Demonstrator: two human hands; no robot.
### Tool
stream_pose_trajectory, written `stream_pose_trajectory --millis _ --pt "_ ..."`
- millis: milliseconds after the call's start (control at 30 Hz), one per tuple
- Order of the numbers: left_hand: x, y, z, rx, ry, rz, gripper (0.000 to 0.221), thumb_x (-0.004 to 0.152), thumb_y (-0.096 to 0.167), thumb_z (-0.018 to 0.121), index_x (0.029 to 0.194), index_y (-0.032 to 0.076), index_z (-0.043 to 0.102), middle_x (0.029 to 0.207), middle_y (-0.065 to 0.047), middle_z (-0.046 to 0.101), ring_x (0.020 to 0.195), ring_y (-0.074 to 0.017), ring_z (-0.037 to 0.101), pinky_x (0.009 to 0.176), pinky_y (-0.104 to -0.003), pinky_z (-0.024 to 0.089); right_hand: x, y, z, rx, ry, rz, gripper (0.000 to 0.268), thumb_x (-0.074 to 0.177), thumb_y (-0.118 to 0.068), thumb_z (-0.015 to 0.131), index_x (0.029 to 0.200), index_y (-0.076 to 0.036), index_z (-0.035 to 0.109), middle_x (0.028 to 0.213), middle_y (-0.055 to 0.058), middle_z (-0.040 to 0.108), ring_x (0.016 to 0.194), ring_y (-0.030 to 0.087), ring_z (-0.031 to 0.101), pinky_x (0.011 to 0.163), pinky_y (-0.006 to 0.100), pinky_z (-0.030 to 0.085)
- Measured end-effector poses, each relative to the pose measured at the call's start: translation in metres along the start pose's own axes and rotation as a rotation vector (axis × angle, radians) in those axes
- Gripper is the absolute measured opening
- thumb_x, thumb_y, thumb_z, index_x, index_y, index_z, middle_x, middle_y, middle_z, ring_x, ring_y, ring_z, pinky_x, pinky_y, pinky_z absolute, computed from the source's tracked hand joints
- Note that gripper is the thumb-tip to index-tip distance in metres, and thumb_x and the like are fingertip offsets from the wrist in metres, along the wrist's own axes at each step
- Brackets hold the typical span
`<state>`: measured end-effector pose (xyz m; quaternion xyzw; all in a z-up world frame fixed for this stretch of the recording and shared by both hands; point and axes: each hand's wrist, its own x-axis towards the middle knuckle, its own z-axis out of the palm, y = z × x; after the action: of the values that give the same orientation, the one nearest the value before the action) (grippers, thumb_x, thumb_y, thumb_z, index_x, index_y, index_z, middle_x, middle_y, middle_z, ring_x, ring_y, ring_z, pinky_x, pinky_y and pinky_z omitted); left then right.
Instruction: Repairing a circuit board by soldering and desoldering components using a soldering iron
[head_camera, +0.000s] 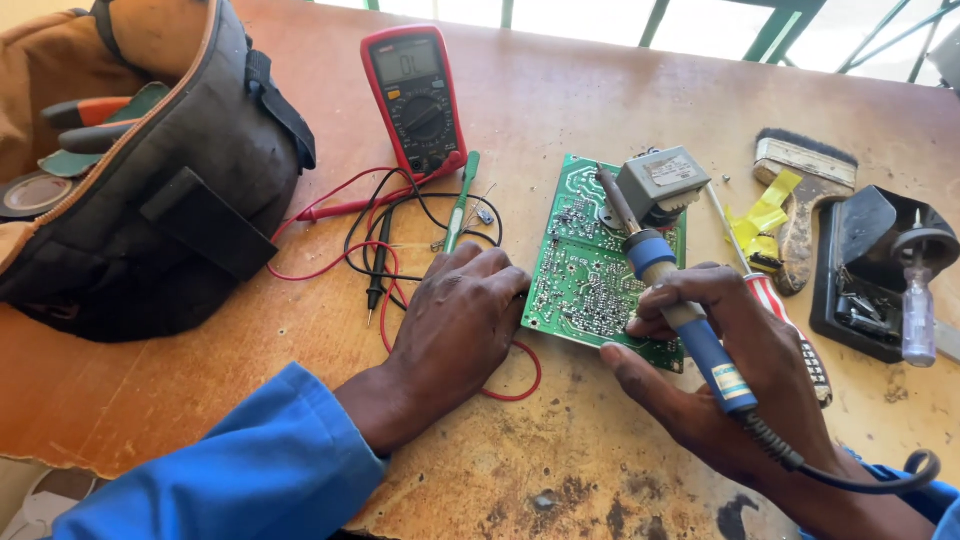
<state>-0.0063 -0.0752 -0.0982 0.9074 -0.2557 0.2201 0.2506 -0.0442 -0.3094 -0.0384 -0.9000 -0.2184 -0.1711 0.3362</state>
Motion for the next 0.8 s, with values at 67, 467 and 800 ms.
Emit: stream_pose_trajectory --millis 67,467,800 --pt "-0.001 0.0 -0.001 0.072 0.002 0.028 0.01 0.093 0.015 0.061 0.088 0.01 0.067 0.086 -0.009 0.061 0.09 -0.0327 0.053 0.079 -0.048 0.044 -0.001 0.002 0.001 0.011 -0.001 0.011 0.049 0.074 -0.024 0.088 0.111 -0.016 0.058 0.093 -0.002 0.076 0.084 0.01 0.077 0.078 0.029 0.054" --pt "0.011 0.027 -0.038 -0.258 0.219 -0.068 0.017 0.099 0.022 0.062 0.089 0.01 0.069 0.086 -0.005 0.065 0.084 -0.0258 0.056 0.083 -0.04 0.042 0.0 -0.006 0.001 0.309 0.111 0.107 0.055 0.071 -0.008 0.087 0.111 -0.009 0.05 0.097 0.012 0.074 0.086 0.018 0.08 0.076 0.028 0.068" --pt "0.034 0.058 -0.024 -0.89 -0.003 -0.296 0.018 0.092 0.028 0.069 0.089 0.012 0.077 0.084 0.001 0.074 0.081 -0.0094 0.065 0.075 -0.027 0.05 0.006 -0.001 -0.002 0.446 0.255 0.043 0.063 0.071 0.006 0.08 0.116 0.001 0.037 0.107 0.03 0.065 0.098 0.034 0.077 0.091 0.039 0.07"
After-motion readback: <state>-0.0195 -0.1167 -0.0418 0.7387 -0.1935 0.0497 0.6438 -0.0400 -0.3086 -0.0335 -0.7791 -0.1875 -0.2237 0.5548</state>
